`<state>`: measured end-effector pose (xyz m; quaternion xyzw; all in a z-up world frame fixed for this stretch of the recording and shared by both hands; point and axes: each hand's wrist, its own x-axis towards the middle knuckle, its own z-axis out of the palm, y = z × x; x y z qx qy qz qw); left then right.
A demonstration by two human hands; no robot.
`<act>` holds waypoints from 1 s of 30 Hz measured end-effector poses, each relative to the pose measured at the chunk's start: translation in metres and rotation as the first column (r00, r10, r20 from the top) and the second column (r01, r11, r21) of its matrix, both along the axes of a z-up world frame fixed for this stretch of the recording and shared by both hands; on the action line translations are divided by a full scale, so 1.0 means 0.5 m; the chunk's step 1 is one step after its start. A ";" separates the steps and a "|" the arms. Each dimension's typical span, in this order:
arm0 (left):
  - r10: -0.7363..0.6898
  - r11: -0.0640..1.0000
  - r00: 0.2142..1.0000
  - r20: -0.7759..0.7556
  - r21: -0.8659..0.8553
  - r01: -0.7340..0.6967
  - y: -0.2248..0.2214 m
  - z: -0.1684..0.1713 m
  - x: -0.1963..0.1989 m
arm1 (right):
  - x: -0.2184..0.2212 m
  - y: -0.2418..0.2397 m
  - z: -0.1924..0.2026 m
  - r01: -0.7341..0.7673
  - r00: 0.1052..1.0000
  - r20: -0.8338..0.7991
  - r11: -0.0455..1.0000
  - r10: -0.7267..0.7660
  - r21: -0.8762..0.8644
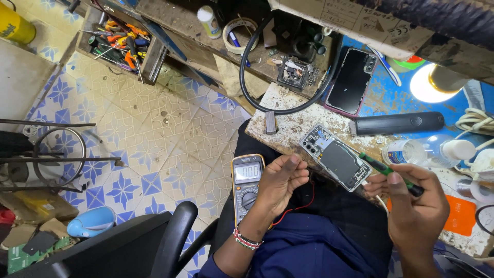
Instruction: A person is disassembling a mobile phone and testing its components using a multimeter and a screwdriver at a repair bench.
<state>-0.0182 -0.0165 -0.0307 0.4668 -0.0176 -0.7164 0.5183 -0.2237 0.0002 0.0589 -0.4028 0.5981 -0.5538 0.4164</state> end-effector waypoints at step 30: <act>-0.076 0.474 0.553 0.830 -0.458 0.752 0.070 0.042 0.003 | -0.027 -0.165 0.047 -0.512 -0.148 -0.722 0.573 0.675 0.640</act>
